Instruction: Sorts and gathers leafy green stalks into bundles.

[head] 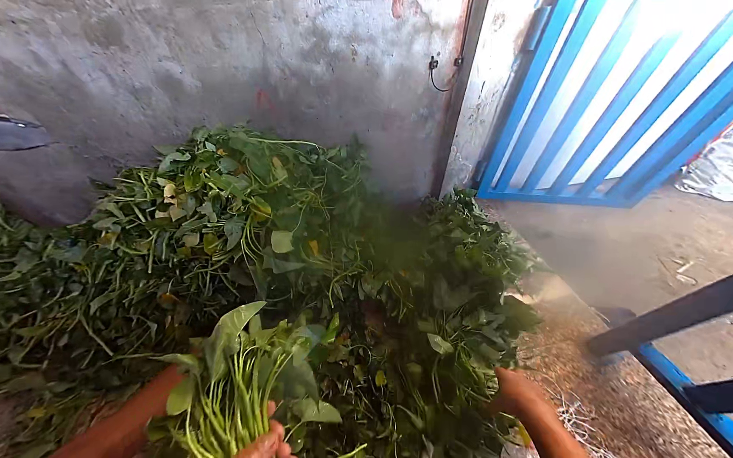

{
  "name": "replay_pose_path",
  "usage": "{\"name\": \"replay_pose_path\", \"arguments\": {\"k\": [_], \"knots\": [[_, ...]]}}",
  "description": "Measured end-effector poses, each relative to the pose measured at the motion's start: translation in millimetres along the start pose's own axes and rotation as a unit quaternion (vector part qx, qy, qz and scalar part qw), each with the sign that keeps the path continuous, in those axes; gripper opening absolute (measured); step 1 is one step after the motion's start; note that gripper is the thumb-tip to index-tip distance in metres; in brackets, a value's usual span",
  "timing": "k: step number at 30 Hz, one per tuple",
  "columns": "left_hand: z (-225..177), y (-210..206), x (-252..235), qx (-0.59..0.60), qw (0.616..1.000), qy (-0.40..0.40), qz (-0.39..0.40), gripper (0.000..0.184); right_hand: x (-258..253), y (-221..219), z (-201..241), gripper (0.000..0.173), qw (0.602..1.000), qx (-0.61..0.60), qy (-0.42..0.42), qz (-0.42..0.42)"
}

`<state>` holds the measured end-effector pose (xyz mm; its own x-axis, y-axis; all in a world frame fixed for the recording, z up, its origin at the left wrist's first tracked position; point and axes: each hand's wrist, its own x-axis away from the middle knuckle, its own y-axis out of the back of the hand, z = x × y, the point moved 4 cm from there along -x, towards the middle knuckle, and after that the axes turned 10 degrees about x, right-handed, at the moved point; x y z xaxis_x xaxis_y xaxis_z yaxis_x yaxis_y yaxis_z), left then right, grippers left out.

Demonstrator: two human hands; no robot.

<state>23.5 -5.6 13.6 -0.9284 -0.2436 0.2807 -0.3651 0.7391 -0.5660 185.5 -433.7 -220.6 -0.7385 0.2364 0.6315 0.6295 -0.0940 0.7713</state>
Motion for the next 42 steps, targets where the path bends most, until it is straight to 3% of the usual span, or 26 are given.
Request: {"name": "replay_pose_path", "arguments": {"k": [3,5,8,11,17,20,24,27,35,42], "knots": [[1.1,4.5,5.0,0.001,1.0,-0.007,-0.026,0.024,56.5,23.8,32.9,0.044,0.985,-0.092,0.018,-0.145],[1.2,7.9,5.0,0.011,0.999,-0.019,-0.034,0.023,70.9,12.1,59.6,0.03,0.96,-0.166,0.084,-0.21],[-0.1,7.6,5.0,0.018,0.997,-0.036,-0.071,0.021,53.4,-41.3,101.4,0.029,0.955,-0.193,0.173,-0.146],[-0.9,6.3,5.8,0.022,0.994,-0.046,-0.092,0.021,26.2,-88.3,126.6,0.036,0.981,-0.098,0.157,-0.061],[2.3,8.1,5.1,0.022,0.99,-0.054,-0.125,0.02,15.0,-101.7,136.5,0.05,0.989,-0.017,0.135,0.056],[3.3,9.4,2.8,0.023,0.989,-0.052,-0.134,0.022,21.6,-102.5,133.0,0.051,0.99,0.012,0.134,0.038],[2.8,8.1,1.8,0.028,0.987,-0.054,-0.146,0.025,45.1,-93.8,118.2,0.041,0.989,-0.083,0.086,-0.09],[3.4,5.3,0.5,0.022,0.987,-0.06,-0.147,0.025,51.9,-100.2,106.3,0.038,0.982,-0.082,0.112,-0.129],[11.6,3.3,-5.7,0.039,0.985,-0.064,-0.154,0.026,59.8,-98.4,99.3,0.038,0.992,0.003,0.03,-0.119],[11.0,11.9,-3.6,0.03,0.983,-0.052,-0.171,0.026,53.2,-110.4,107.4,0.036,0.998,0.056,-0.005,-0.027]]}}
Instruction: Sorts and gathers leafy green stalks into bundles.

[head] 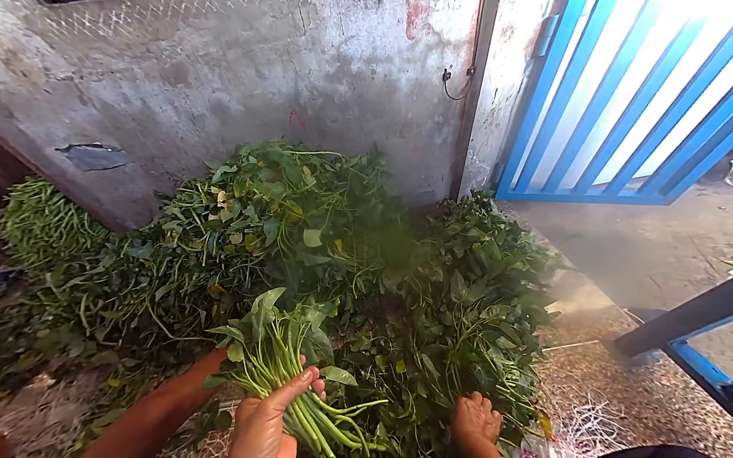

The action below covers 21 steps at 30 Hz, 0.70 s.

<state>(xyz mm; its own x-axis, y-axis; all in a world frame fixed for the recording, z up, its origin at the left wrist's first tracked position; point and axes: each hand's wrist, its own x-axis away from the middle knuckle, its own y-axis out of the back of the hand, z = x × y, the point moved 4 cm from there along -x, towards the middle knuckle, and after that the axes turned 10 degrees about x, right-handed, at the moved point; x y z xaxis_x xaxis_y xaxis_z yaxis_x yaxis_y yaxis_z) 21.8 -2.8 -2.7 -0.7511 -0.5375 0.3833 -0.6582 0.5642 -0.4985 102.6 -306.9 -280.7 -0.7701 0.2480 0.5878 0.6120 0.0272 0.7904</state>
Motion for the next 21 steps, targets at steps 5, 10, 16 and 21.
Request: {"name": "replay_pose_path", "arguments": {"k": [5,10,16,21], "knots": [[-1.5,1.4,-1.5,0.001,1.0,0.005,0.003,0.021,-8.7,-21.8,-7.5,0.048,0.999,-0.009,0.031,0.02],[1.1,-1.9,-1.0,-0.01,1.0,0.003,0.012,0.023,-24.4,-28.4,-28.0,0.04,0.985,-0.145,0.058,0.068],[9.1,-3.9,-3.2,-0.021,1.0,0.002,0.01,0.026,-9.8,4.8,-36.6,0.029,0.978,-0.207,0.029,-0.022],[12.6,-7.9,-4.7,-0.036,0.999,-0.006,0.009,0.023,2.4,20.4,-36.7,0.026,0.877,-0.479,0.035,-0.019]]}}
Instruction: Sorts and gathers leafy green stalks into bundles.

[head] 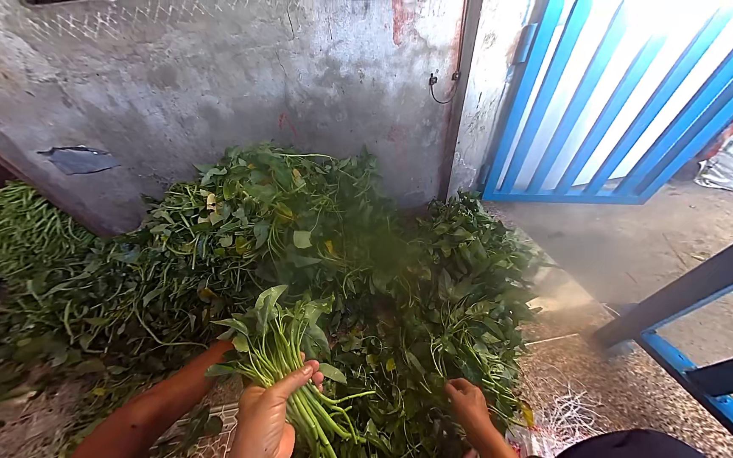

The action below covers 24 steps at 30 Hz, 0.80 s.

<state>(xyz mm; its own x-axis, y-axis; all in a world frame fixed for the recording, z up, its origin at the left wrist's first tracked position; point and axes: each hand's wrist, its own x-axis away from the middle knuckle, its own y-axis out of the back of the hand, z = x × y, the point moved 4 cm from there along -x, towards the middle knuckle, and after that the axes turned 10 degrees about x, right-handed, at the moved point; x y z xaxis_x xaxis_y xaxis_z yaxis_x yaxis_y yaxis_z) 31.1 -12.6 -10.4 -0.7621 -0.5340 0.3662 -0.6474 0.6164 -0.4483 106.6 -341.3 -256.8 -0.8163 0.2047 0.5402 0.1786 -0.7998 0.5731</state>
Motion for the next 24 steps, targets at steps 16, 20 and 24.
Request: {"name": "replay_pose_path", "arguments": {"k": [16,20,24], "knots": [[23.4,-1.4,6.1,-0.104,0.992,-0.027,0.072,0.032,163.2,-8.1,152.1,0.02,0.887,0.13,0.435,-0.082],[21.2,-3.2,6.4,-0.131,0.985,-0.053,0.098,0.035,184.0,-20.7,168.4,0.017,0.843,0.166,0.498,-0.114],[22.1,-1.3,5.7,-0.171,0.978,-0.065,0.104,0.039,190.4,-23.9,173.3,0.016,0.827,0.18,0.522,-0.108]]}}
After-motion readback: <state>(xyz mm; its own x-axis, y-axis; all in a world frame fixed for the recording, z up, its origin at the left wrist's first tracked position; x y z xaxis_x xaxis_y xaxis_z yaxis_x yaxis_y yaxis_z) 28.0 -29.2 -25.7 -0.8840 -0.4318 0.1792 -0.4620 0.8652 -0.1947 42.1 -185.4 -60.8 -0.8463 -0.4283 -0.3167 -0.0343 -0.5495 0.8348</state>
